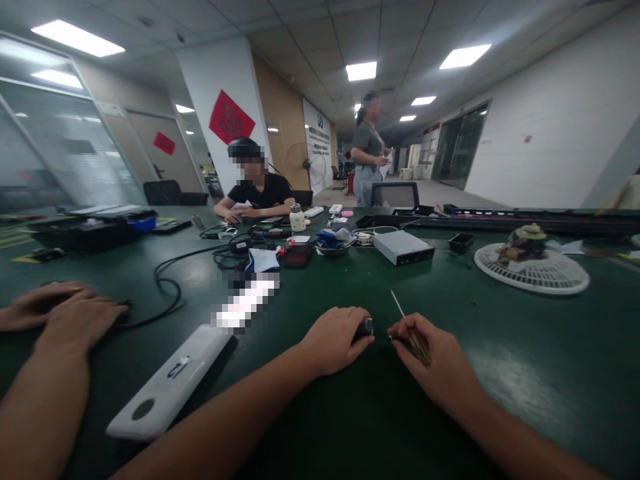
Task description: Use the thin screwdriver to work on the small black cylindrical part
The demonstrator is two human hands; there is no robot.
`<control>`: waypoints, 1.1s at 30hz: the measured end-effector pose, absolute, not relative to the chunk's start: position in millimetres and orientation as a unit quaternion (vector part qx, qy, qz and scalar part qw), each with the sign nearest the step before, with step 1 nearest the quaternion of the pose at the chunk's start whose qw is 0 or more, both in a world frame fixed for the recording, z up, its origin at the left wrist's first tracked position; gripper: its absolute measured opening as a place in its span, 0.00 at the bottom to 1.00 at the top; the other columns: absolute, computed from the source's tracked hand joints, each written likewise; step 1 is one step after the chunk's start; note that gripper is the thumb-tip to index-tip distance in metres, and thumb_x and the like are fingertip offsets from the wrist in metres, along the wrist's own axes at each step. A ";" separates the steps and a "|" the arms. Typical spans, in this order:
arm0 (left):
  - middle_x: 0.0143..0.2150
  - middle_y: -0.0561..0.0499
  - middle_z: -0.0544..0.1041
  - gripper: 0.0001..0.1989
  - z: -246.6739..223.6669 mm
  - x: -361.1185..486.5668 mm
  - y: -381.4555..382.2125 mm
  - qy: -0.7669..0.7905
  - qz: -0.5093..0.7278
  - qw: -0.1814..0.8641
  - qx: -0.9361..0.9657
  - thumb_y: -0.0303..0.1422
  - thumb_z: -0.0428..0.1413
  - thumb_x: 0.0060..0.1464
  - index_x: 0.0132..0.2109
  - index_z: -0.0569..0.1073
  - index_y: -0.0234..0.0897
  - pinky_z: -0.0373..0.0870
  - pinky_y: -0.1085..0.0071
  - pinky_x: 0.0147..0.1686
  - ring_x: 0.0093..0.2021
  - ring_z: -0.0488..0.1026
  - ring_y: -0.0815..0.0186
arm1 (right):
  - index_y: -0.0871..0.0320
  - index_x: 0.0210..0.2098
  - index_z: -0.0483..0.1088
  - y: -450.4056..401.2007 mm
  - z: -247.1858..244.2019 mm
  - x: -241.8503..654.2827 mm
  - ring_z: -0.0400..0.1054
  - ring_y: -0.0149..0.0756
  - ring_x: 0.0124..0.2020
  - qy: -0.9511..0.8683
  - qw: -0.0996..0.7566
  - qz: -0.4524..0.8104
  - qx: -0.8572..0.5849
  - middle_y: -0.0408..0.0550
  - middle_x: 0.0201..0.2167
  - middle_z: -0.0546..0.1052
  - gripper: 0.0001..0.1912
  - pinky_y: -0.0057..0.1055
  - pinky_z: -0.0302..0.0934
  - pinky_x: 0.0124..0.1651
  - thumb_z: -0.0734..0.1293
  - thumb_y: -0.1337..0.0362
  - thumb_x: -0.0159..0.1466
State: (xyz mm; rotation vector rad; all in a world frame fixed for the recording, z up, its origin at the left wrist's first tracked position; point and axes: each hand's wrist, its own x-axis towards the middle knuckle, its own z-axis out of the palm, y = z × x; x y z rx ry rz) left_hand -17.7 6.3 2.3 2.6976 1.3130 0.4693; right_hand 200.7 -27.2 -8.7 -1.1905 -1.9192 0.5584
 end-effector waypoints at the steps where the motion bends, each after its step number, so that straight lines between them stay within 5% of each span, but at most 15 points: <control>1: 0.48 0.49 0.75 0.15 3.5 -17.5 5.7 0.419 0.153 0.052 0.893 0.41 0.54 0.61 0.52 0.67 0.40 0.66 0.62 0.45 0.46 0.71 0.60 | 0.54 0.36 0.66 -27.5 -9.0 200.5 0.75 0.39 0.39 -0.759 0.395 0.221 -0.468 0.46 0.38 0.79 0.03 0.35 0.67 0.43 0.65 0.67 0.62; 13: 0.46 0.47 0.76 0.16 9.8 -12.8 -0.3 0.316 0.142 0.046 0.937 0.41 0.56 0.61 0.51 0.68 0.38 0.64 0.65 0.44 0.46 0.72 0.59 | 0.54 0.36 0.65 -32.0 -9.0 199.3 0.74 0.38 0.40 -0.767 0.417 0.247 -0.421 0.47 0.39 0.77 0.05 0.34 0.68 0.43 0.67 0.67 0.63; 22: 0.44 0.47 0.77 0.14 9.7 -13.2 -2.7 0.271 0.149 0.039 0.950 0.40 0.56 0.61 0.50 0.70 0.38 0.64 0.65 0.47 0.45 0.72 0.61 | 0.54 0.37 0.67 -31.5 -8.6 199.1 0.71 0.37 0.32 -0.766 0.379 0.206 -0.477 0.43 0.32 0.75 0.06 0.32 0.64 0.36 0.68 0.66 0.61; 33: 0.44 0.49 0.76 0.16 7.1 -10.6 -1.7 0.347 0.204 0.033 0.915 0.33 0.59 0.53 0.50 0.72 0.39 0.63 0.62 0.48 0.45 0.71 0.60 | 0.54 0.42 0.68 -31.7 -3.6 192.1 0.71 0.38 0.35 -0.753 0.369 0.240 -0.490 0.44 0.35 0.76 0.05 0.35 0.62 0.40 0.63 0.61 0.67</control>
